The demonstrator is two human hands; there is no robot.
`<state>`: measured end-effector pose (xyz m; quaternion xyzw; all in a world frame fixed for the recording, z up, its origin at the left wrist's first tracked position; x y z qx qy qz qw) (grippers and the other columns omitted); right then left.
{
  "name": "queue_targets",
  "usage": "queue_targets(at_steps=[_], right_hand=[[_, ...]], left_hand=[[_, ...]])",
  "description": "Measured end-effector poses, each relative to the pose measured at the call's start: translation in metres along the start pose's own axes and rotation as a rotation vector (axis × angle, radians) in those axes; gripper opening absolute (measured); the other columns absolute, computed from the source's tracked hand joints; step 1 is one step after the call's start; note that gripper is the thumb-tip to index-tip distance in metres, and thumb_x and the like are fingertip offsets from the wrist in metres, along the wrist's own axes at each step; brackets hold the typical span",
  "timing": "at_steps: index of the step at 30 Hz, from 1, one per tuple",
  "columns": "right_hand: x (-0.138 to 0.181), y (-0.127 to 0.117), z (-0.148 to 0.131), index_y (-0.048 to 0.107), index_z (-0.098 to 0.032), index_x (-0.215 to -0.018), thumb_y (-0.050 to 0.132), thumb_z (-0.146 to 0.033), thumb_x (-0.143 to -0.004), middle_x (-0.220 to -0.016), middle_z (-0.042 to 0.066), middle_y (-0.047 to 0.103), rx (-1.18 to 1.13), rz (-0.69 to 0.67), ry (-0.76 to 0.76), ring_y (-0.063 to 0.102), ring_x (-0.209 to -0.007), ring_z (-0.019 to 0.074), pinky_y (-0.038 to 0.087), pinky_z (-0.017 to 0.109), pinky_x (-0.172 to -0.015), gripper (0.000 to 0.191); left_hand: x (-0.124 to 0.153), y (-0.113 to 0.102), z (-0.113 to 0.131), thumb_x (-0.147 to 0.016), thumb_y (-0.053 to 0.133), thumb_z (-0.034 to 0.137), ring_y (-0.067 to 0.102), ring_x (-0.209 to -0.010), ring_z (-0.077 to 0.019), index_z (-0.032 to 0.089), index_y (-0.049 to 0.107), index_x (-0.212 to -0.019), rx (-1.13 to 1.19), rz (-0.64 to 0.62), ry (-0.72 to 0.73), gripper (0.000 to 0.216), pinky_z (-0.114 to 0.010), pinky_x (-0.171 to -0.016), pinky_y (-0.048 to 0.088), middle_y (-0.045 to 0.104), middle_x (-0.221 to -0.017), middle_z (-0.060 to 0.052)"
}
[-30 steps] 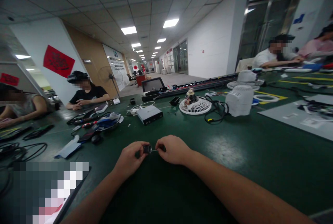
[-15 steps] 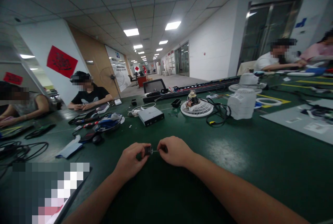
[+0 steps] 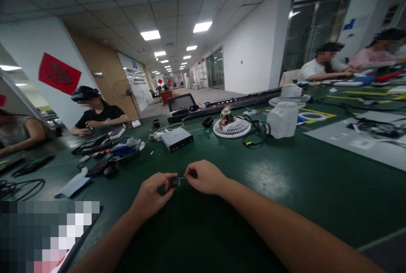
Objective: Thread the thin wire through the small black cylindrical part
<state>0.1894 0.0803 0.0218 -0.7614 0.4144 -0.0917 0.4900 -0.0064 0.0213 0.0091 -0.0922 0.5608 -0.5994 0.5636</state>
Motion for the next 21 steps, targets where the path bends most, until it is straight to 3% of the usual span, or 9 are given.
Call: queue_targets(at_steps=[6, 11, 14, 21], right_hand=[[-0.001, 0.002, 0.0, 0.072, -0.02, -0.088, 0.056, -0.021, -0.08, -0.079, 0.003, 0.071, -0.003, -0.074, -0.01, 0.063, -0.07, 0.0155, 0.042, 0.024, -0.061, 0.018], [-0.001, 0.002, 0.002, 0.071, -0.021, -0.089, 0.056, -0.023, -0.081, -0.083, 0.003, 0.072, 0.037, -0.015, 0.02, 0.063, -0.071, 0.0158, 0.042, 0.025, -0.061, 0.018], [-0.001, 0.003, -0.001, 0.071, -0.022, -0.088, 0.056, -0.023, -0.08, -0.083, 0.003, 0.072, 0.076, -0.06, 0.02, 0.063, -0.071, 0.016, 0.041, 0.025, -0.061, 0.018], [-0.003, -0.01, 0.011, 0.069, -0.022, -0.089, 0.06, -0.048, -0.079, -0.082, 0.006, 0.071, 0.21, 0.063, 0.262, 0.064, -0.075, 0.0219, 0.041, 0.029, -0.059, 0.029]], left_hand=[[-0.001, -0.001, 0.003, -0.075, 0.061, 0.007, 0.064, -0.096, -0.0216, 0.022, 0.047, -0.068, 0.005, -0.008, 0.012, 0.022, -0.037, -0.08, 0.052, 0.071, -0.105, -0.006], [0.0, 0.0, 0.005, -0.077, 0.06, 0.009, 0.064, -0.096, -0.0212, 0.022, 0.045, -0.067, 0.007, -0.023, 0.042, 0.022, -0.037, -0.08, 0.052, 0.071, -0.104, -0.006], [-0.001, 0.001, 0.003, -0.077, 0.059, 0.008, 0.065, -0.097, -0.0217, 0.023, 0.046, -0.067, 0.003, -0.017, 0.039, 0.022, -0.038, -0.081, 0.053, 0.071, -0.103, -0.006], [-0.002, 0.0, -0.002, -0.076, 0.06, 0.009, 0.064, -0.099, -0.0223, 0.022, 0.046, -0.069, -0.043, 0.056, -0.046, 0.02, -0.039, -0.083, 0.052, 0.069, -0.107, -0.006]])
Point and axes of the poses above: each hand's wrist, its own x-axis away from the middle knuckle, its own y-axis out of the palm, z = x × y, the point moved 2 cm from there along -x, towards the middle knuckle
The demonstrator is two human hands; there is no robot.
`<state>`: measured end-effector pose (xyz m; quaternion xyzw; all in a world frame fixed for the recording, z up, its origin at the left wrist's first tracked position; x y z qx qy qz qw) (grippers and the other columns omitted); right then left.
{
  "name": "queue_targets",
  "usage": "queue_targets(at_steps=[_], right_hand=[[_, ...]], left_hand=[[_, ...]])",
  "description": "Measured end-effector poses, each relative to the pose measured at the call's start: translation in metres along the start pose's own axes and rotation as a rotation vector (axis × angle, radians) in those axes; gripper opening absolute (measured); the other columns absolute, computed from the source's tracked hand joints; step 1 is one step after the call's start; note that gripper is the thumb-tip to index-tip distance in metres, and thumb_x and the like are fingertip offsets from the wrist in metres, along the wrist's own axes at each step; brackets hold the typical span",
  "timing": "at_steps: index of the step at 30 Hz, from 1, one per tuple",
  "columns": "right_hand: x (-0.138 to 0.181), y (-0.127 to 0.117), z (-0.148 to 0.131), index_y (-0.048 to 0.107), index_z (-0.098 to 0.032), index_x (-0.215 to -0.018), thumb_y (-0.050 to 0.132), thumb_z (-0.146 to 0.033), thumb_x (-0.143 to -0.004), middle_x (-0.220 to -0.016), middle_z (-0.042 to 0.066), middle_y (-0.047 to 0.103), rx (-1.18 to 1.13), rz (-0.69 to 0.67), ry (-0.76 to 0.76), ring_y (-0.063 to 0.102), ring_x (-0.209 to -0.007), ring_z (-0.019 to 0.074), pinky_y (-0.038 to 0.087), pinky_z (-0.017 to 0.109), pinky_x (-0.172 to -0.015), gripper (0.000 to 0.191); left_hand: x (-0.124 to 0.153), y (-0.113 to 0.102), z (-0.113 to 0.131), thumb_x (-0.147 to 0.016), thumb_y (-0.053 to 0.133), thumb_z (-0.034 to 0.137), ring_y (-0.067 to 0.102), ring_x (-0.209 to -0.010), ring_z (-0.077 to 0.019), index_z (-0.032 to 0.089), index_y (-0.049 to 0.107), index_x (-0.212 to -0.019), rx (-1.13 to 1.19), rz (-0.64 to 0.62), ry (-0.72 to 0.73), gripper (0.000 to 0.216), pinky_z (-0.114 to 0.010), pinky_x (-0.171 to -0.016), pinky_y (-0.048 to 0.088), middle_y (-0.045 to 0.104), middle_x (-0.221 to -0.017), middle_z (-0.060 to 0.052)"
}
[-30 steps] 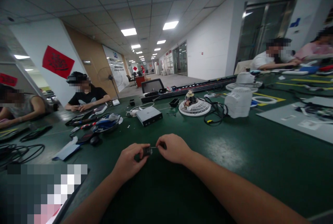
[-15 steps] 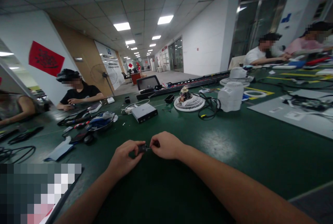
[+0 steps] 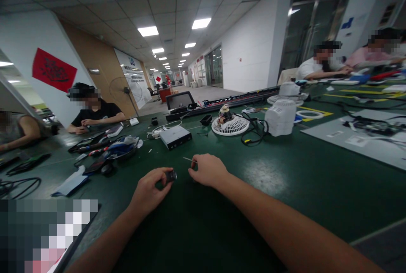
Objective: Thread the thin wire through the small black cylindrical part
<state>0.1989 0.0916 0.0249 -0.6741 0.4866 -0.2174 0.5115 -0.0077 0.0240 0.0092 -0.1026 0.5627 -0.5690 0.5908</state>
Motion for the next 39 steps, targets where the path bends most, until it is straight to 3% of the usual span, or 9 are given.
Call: queue_targets(at_steps=[4, 7, 11, 16, 23, 29, 36, 39], right_hand=[[-0.002, 0.002, 0.009, 0.07, -0.023, -0.083, 0.073, -0.059, -0.062, -0.081, 0.005, 0.071, -0.022, -0.175, 0.016, 0.065, -0.072, 0.0224, 0.042, 0.029, -0.055, 0.042], [-0.001, 0.006, 0.008, 0.073, -0.023, -0.079, 0.077, -0.049, -0.062, -0.077, 0.004, 0.071, -0.068, -0.261, -0.01, 0.065, -0.069, 0.0201, 0.042, 0.027, -0.054, 0.031], [-0.002, 0.008, 0.004, 0.074, -0.02, -0.076, 0.065, -0.037, -0.077, -0.072, 0.004, 0.071, -0.199, -0.162, -0.001, 0.063, -0.065, 0.017, 0.043, 0.026, -0.056, 0.019], [-0.004, 0.011, -0.003, 0.069, -0.016, -0.096, 0.059, -0.028, -0.084, -0.074, 0.002, 0.068, -0.638, -0.109, -0.09, 0.06, -0.063, 0.0128, 0.044, 0.023, -0.058, 0.02], [0.003, 0.008, -0.015, 0.072, -0.019, -0.085, 0.066, -0.02, -0.08, -0.083, 0.001, 0.065, -0.555, -0.044, -0.273, 0.058, -0.074, 0.013, 0.042, 0.024, -0.067, 0.008], [0.001, 0.013, -0.009, 0.071, -0.017, -0.082, 0.072, -0.028, -0.075, -0.071, -0.001, 0.064, -0.561, -0.029, -0.17, 0.054, -0.064, 0.0118, 0.038, 0.023, -0.057, 0.013], [-0.004, 0.039, -0.003, 0.063, -0.016, -0.083, 0.071, -0.026, -0.071, -0.072, -0.001, 0.063, -0.9, -0.311, -0.047, 0.056, -0.056, 0.0102, 0.042, 0.021, -0.049, 0.018], [-0.003, 0.045, -0.007, 0.062, -0.016, -0.083, 0.07, -0.026, -0.073, -0.072, -0.001, 0.064, -0.971, -0.315, -0.021, 0.055, -0.052, 0.0093, 0.042, 0.021, -0.046, 0.016]], left_hand=[[-0.001, 0.0, -0.001, -0.075, 0.061, 0.009, 0.065, -0.096, -0.0221, 0.022, 0.046, -0.069, 0.007, 0.007, -0.041, 0.02, -0.037, -0.081, 0.054, 0.069, -0.105, -0.005], [-0.001, 0.001, -0.001, -0.075, 0.06, 0.01, 0.066, -0.094, -0.0219, 0.022, 0.045, -0.072, 0.023, -0.007, -0.056, 0.019, -0.038, -0.081, 0.054, 0.069, -0.104, -0.006], [-0.001, 0.001, 0.001, -0.075, 0.062, 0.012, 0.066, -0.095, -0.0213, 0.022, 0.045, -0.076, 0.099, 0.042, -0.085, 0.02, -0.037, -0.081, 0.056, 0.068, -0.106, -0.006], [0.0, -0.001, 0.005, -0.076, 0.064, 0.016, 0.067, -0.095, -0.0202, 0.022, 0.044, -0.08, 0.193, 0.068, -0.081, 0.021, -0.036, -0.081, 0.057, 0.068, -0.105, -0.006], [0.002, 0.0, 0.014, -0.078, 0.064, 0.017, 0.066, -0.096, -0.0205, 0.022, 0.044, -0.078, 0.231, 0.0, -0.015, 0.021, -0.035, -0.08, 0.055, 0.068, -0.104, -0.007], [0.003, 0.002, 0.014, -0.077, 0.065, 0.015, 0.066, -0.094, -0.0194, 0.022, 0.043, -0.075, 0.231, 0.012, 0.031, 0.023, -0.032, -0.08, 0.054, 0.069, -0.102, -0.006], [0.004, 0.001, 0.018, -0.078, 0.062, 0.011, 0.066, -0.095, -0.0188, 0.022, 0.044, -0.075, 0.21, -0.031, 0.1, 0.022, -0.032, -0.08, 0.053, 0.068, -0.104, -0.006], [0.004, -0.001, 0.021, -0.079, 0.062, 0.011, 0.065, -0.094, -0.0183, 0.022, 0.043, -0.073, 0.212, -0.003, 0.128, 0.023, -0.03, -0.078, 0.052, 0.068, -0.103, -0.005]])
Point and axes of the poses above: each hand's wrist, its own x-axis away from the middle knuckle, its own y-axis out of the palm, z = x × y, the point moved 2 cm from there along -x, towards the middle knuckle
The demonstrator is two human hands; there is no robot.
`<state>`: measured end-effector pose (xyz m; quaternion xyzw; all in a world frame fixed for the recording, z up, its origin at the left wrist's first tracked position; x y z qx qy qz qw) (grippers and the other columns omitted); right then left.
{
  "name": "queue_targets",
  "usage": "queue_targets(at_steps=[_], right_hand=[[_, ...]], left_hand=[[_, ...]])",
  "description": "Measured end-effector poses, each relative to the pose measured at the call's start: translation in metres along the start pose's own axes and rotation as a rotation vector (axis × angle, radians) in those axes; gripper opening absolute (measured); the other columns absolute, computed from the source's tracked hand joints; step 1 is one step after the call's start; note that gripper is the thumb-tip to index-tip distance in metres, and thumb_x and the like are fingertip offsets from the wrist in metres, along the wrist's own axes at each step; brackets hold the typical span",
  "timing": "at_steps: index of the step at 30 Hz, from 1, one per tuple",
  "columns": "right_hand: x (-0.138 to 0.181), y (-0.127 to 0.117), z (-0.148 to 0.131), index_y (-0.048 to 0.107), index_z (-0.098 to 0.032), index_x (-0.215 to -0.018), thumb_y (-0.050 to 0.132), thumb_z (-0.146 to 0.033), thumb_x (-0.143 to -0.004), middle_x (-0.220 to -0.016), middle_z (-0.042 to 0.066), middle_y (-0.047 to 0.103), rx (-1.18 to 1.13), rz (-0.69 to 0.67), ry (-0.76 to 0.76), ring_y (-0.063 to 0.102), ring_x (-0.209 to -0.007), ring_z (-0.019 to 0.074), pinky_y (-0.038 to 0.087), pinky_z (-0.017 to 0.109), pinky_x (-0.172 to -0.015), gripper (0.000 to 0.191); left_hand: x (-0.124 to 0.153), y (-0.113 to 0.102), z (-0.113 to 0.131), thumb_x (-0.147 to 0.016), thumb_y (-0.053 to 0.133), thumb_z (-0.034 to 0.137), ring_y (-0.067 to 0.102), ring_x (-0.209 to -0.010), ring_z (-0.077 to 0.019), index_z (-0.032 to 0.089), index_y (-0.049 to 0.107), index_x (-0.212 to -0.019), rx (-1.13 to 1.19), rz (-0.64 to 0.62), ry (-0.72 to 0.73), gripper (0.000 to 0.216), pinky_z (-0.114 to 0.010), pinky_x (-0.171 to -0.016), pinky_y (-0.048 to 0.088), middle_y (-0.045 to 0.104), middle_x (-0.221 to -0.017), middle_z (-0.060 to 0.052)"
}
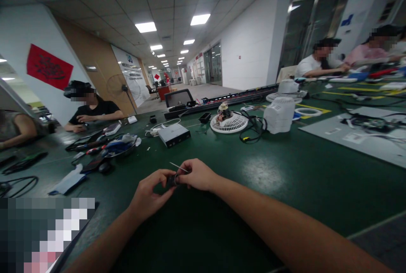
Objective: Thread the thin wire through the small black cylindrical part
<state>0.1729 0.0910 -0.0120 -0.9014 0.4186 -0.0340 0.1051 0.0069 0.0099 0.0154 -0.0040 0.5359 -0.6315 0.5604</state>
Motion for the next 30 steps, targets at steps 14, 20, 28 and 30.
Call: queue_targets(at_steps=[14, 20, 28, 30], right_hand=[[0.014, -0.019, -0.03, 0.066, -0.02, -0.094, 0.058, -0.022, -0.084, -0.085, 0.003, 0.07, 0.706, 0.247, -0.229, 0.061, -0.075, 0.0152, 0.042, 0.026, -0.065, 0.014], [0.017, -0.021, -0.034, 0.069, -0.02, -0.093, 0.058, -0.022, -0.083, -0.085, 0.002, 0.07, 0.784, 0.129, -0.331, 0.061, -0.072, 0.0145, 0.042, 0.026, -0.065, 0.016], [0.016, -0.014, -0.027, 0.073, -0.021, -0.088, 0.061, -0.02, -0.079, -0.081, 0.002, 0.07, 0.833, 0.065, -0.33, 0.061, -0.07, 0.0144, 0.042, 0.024, -0.063, 0.015], [0.016, -0.014, -0.026, 0.073, -0.02, -0.089, 0.06, -0.02, -0.079, -0.081, 0.002, 0.07, 0.746, 0.037, -0.33, 0.061, -0.069, 0.0134, 0.042, 0.023, -0.063, 0.016]], left_hand=[[-0.003, -0.002, -0.018, -0.074, 0.062, 0.01, 0.063, -0.091, -0.0177, 0.022, 0.04, -0.072, -0.106, 0.132, -0.199, 0.026, -0.03, -0.077, 0.05, 0.064, -0.097, -0.002], [-0.004, -0.004, -0.019, -0.072, 0.06, 0.006, 0.06, -0.085, -0.0169, 0.022, 0.039, -0.071, -0.118, 0.114, -0.199, 0.026, -0.029, -0.072, 0.048, 0.061, -0.092, -0.001], [-0.003, 0.003, -0.015, -0.07, 0.059, 0.002, 0.057, -0.09, -0.0187, 0.022, 0.04, -0.072, -0.102, 0.002, -0.128, 0.028, -0.033, -0.078, 0.045, 0.061, -0.095, -0.002], [-0.002, 0.003, -0.015, -0.07, 0.059, 0.003, 0.057, -0.089, -0.0188, 0.022, 0.04, -0.072, -0.096, -0.009, -0.123, 0.027, -0.032, -0.077, 0.045, 0.061, -0.094, -0.002]])
Point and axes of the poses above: each hand's wrist, its own x-axis away from the middle knuckle, its own y-axis out of the palm, z = x × y, the point moved 2 cm from there along -x, towards the middle knuckle
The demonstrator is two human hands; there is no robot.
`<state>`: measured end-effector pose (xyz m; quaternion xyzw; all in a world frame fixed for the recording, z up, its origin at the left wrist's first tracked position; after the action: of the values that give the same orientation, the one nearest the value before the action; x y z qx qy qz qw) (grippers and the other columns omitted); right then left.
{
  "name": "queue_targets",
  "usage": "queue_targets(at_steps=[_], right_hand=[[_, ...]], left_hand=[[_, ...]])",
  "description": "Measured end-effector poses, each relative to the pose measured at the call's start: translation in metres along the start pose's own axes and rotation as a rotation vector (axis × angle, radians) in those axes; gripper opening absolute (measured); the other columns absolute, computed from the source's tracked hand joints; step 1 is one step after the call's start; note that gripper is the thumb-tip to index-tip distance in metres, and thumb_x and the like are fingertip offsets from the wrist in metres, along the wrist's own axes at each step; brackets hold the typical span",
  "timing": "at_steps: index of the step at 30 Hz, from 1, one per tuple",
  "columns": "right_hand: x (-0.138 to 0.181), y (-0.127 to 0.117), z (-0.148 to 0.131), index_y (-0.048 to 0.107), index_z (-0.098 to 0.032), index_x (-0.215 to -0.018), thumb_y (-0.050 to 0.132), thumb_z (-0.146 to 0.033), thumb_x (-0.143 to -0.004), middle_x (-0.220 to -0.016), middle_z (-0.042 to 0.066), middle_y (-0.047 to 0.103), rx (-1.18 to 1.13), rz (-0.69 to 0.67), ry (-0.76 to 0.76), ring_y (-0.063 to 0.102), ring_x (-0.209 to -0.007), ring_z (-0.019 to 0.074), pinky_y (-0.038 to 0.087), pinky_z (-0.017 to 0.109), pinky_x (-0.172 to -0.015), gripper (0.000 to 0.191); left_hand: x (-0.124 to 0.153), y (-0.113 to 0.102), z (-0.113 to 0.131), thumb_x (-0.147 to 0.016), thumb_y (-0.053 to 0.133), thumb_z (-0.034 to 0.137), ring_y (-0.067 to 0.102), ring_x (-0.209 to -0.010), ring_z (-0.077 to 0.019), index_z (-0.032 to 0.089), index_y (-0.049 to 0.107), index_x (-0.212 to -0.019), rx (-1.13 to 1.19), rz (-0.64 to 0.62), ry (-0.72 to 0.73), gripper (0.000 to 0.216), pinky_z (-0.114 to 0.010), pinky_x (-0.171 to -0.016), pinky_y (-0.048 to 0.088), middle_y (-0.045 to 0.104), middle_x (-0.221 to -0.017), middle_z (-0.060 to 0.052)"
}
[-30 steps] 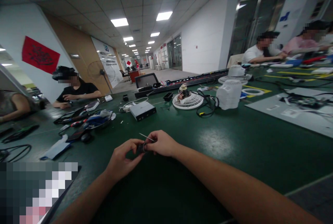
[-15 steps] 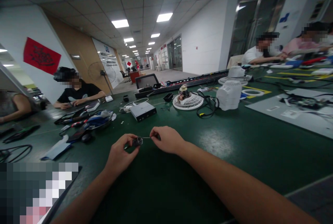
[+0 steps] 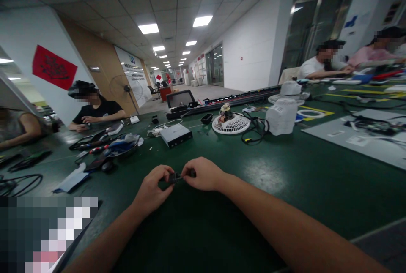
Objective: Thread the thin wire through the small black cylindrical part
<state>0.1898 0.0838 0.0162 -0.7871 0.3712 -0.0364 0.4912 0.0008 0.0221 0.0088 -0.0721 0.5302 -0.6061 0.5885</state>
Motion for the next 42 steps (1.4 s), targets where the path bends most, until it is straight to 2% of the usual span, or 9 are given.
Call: queue_targets(at_steps=[4, 10, 16, 19, 23, 28, 31, 36, 42], right_hand=[[-0.001, -0.001, 0.002, 0.072, -0.02, -0.088, 0.059, -0.023, -0.081, -0.082, 0.002, 0.07, 0.002, 0.064, 0.078, 0.061, -0.07, 0.0133, 0.042, 0.023, -0.062, 0.015], [0.0, 0.001, -0.003, 0.069, -0.023, -0.089, 0.057, -0.028, -0.082, -0.082, 0.002, 0.07, 0.199, -0.01, 0.189, 0.061, -0.07, 0.0163, 0.039, 0.026, -0.059, 0.015], [0.001, 0.004, -0.004, 0.069, -0.024, -0.088, 0.07, -0.057, -0.069, -0.081, 0.004, 0.069, 0.18, -0.061, 0.305, 0.063, -0.071, 0.0207, 0.038, 0.027, -0.054, 0.038], [0.0, 0.008, -0.004, 0.07, -0.023, -0.085, 0.076, -0.049, -0.066, -0.077, 0.002, 0.069, 0.102, -0.137, 0.265, 0.062, -0.067, 0.0182, 0.039, 0.026, -0.053, 0.033], [-0.001, 0.009, -0.002, 0.068, -0.022, -0.084, 0.074, -0.034, -0.07, -0.075, 0.0, 0.068, -0.021, -0.098, 0.243, 0.061, -0.066, 0.0152, 0.039, 0.024, -0.054, 0.02], [-0.002, 0.01, 0.006, 0.067, -0.017, -0.077, 0.079, -0.03, -0.065, -0.072, -0.002, 0.067, -0.257, 0.011, 0.273, 0.058, -0.064, 0.013, 0.039, 0.023, -0.056, 0.021], [-0.003, 0.013, 0.006, 0.072, -0.017, -0.08, 0.073, -0.029, -0.073, -0.071, -0.001, 0.067, -0.377, 0.001, 0.232, 0.058, -0.064, 0.0128, 0.041, 0.023, -0.058, 0.014], [-0.004, 0.013, 0.002, 0.077, -0.021, -0.086, 0.069, -0.025, -0.077, -0.076, 0.0, 0.068, -0.318, 0.031, 0.109, 0.06, -0.071, 0.0141, 0.042, 0.024, -0.064, 0.013], [-0.002, 0.009, -0.001, 0.073, -0.02, -0.079, 0.071, -0.027, -0.073, -0.072, -0.001, 0.067, -0.173, 0.121, 0.207, 0.056, -0.065, 0.013, 0.038, 0.024, -0.057, 0.009]], left_hand=[[0.001, -0.001, 0.0, -0.071, 0.059, 0.004, 0.058, -0.09, -0.0187, 0.022, 0.042, -0.073, 0.001, -0.01, 0.013, 0.025, -0.032, -0.077, 0.046, 0.061, -0.096, -0.002], [-0.001, -0.001, 0.001, -0.071, 0.058, 0.005, 0.058, -0.087, -0.0188, 0.022, 0.043, -0.074, -0.023, -0.014, -0.02, 0.023, -0.032, -0.075, 0.047, 0.061, -0.094, -0.003], [-0.002, -0.004, -0.003, -0.072, 0.056, 0.005, 0.058, -0.083, -0.0181, 0.022, 0.042, -0.073, -0.094, 0.057, -0.116, 0.021, -0.032, -0.073, 0.047, 0.059, -0.09, -0.002], [-0.002, -0.004, -0.009, -0.072, 0.056, 0.006, 0.058, -0.079, -0.0173, 0.022, 0.044, -0.073, -0.113, 0.078, -0.166, 0.02, -0.031, -0.07, 0.048, 0.058, -0.086, -0.001], [0.0, -0.001, -0.013, -0.072, 0.057, 0.006, 0.059, -0.079, -0.0166, 0.021, 0.045, -0.075, -0.085, 0.053, -0.192, 0.02, -0.029, -0.068, 0.049, 0.059, -0.087, 0.0], [0.0, 0.001, 0.0, -0.071, 0.06, 0.006, 0.06, -0.084, -0.0172, 0.022, 0.046, -0.076, 0.022, -0.074, -0.109, 0.022, -0.029, -0.072, 0.049, 0.061, -0.091, -0.001], [0.001, 0.0, 0.008, -0.072, 0.061, 0.007, 0.06, -0.085, -0.0176, 0.022, 0.046, -0.075, 0.053, -0.099, -0.057, 0.021, -0.03, -0.073, 0.048, 0.062, -0.093, -0.002], [0.001, -0.002, 0.011, -0.074, 0.06, 0.009, 0.06, -0.091, -0.0193, 0.022, 0.045, -0.075, 0.107, -0.054, -0.026, 0.02, -0.031, -0.076, 0.049, 0.063, -0.098, -0.004], [0.003, -0.001, 0.009, -0.075, 0.06, 0.01, 0.061, -0.093, -0.0194, 0.022, 0.043, -0.073, 0.144, -0.043, -0.001, 0.022, -0.031, -0.078, 0.049, 0.063, -0.1, -0.006]])
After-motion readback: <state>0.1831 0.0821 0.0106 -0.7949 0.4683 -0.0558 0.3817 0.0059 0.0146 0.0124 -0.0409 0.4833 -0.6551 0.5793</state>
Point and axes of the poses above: each hand's wrist, its own x-axis away from the middle knuckle, its own y-axis out of the palm, z = x × y, the point moved 2 cm from there along -x, towards the middle knuckle
